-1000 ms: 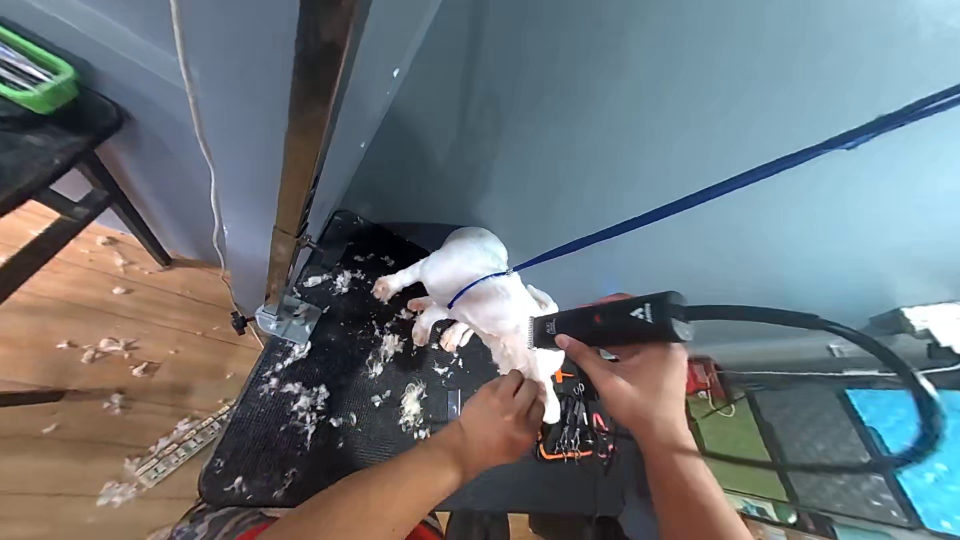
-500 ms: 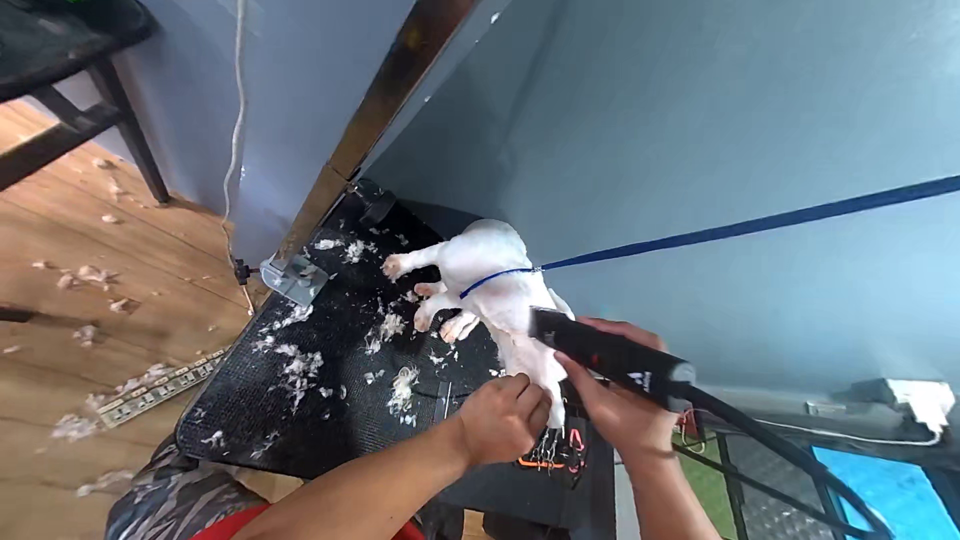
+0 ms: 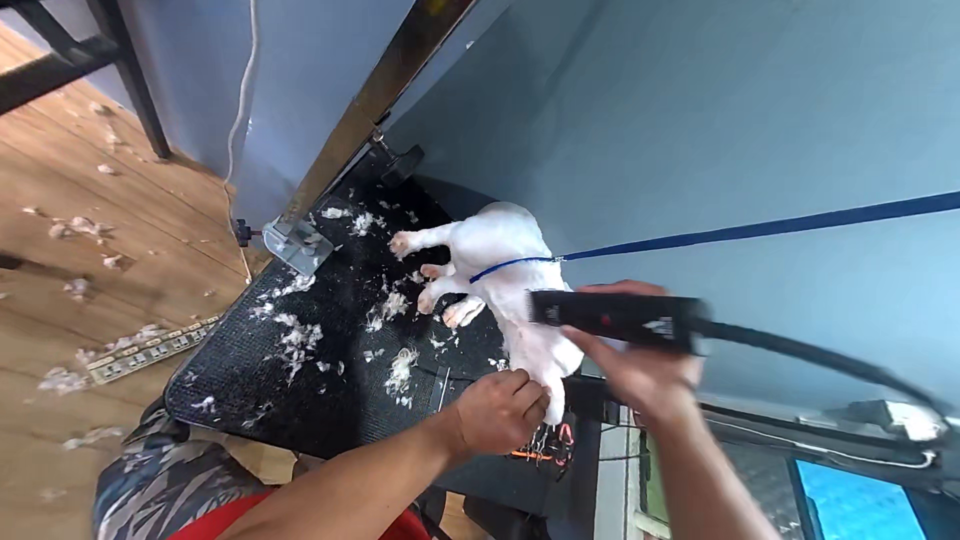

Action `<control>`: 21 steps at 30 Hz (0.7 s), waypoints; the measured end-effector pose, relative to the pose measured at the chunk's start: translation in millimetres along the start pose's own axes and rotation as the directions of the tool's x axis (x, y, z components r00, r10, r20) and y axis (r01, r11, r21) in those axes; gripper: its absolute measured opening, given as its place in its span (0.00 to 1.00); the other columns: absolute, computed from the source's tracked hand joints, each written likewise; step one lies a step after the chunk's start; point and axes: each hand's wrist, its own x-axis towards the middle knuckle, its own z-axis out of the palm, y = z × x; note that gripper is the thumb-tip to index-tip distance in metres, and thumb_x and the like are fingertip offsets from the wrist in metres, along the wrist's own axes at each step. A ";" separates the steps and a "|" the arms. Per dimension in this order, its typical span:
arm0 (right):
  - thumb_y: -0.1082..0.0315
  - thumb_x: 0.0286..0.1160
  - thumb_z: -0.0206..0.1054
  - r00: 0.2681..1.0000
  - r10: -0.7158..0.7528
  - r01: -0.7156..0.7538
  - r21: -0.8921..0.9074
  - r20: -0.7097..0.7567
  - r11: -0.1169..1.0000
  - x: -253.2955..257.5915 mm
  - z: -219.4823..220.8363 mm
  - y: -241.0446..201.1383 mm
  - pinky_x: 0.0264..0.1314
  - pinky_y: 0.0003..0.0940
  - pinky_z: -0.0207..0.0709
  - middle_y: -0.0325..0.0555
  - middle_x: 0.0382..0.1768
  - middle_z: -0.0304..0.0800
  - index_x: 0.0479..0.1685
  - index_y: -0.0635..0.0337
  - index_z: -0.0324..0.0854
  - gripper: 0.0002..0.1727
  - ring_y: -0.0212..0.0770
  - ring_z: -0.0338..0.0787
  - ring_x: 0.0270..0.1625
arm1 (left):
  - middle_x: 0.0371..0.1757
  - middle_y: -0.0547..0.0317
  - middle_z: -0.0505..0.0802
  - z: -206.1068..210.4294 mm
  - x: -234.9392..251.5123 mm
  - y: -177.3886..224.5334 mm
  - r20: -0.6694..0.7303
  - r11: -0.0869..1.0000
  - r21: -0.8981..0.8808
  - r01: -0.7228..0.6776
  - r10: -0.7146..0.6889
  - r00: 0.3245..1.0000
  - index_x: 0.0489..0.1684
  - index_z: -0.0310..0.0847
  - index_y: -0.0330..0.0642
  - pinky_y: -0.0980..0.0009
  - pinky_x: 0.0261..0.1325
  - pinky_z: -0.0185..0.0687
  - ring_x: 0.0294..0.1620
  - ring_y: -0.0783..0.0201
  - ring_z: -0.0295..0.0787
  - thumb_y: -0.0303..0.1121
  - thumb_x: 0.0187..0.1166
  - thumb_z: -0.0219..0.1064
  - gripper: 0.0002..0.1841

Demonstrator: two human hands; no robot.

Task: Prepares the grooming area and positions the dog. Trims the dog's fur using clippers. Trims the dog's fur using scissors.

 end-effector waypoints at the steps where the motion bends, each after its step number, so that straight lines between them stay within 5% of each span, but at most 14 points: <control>1: 0.68 0.47 0.89 1.000 0.009 -0.009 -0.025 0.019 1.000 5.8 -13.4 -6.5 0.61 0.42 0.93 0.40 0.54 0.95 0.61 0.53 0.82 0.34 0.43 0.95 0.57 | 0.41 0.53 0.94 1.2 -2.8 -1.1 -0.010 1.000 -0.002 0.006 -0.006 1.000 0.45 0.90 0.38 0.65 0.41 0.89 0.38 0.57 0.90 0.26 0.80 0.62 0.09; 9: 0.52 0.41 0.83 0.884 0.329 -0.094 -0.563 0.333 0.821 46.4 -5.2 -17.9 0.41 0.36 0.94 0.26 0.37 0.95 0.48 0.43 0.87 0.27 0.24 0.95 0.40 | 0.42 0.54 0.94 6.4 -16.4 3.2 -0.038 0.999 0.010 0.038 -0.038 0.999 0.45 0.91 0.38 0.66 0.44 0.89 0.41 0.58 0.91 0.26 0.81 0.62 0.09; 12: 0.53 0.40 0.83 0.851 0.324 -0.012 -0.602 0.412 0.798 52.0 12.8 -18.1 0.38 0.36 0.90 0.26 0.33 0.93 0.42 0.42 0.87 0.23 0.24 0.93 0.37 | 0.42 0.54 0.94 6.7 -20.8 4.3 -0.046 0.999 0.020 0.038 -0.037 0.998 0.47 0.91 0.38 0.66 0.44 0.88 0.41 0.58 0.91 0.26 0.81 0.61 0.10; 21: 0.54 0.38 0.86 0.749 0.433 0.044 -0.689 0.502 0.723 61.8 50.4 -13.1 0.36 0.45 0.85 0.30 0.29 0.90 0.43 0.42 0.85 0.25 0.32 0.91 0.34 | 0.44 0.53 0.95 2.4 -32.1 4.8 -0.022 0.998 0.057 0.028 -0.026 0.999 0.48 0.90 0.37 0.66 0.44 0.88 0.43 0.58 0.91 0.25 0.81 0.59 0.11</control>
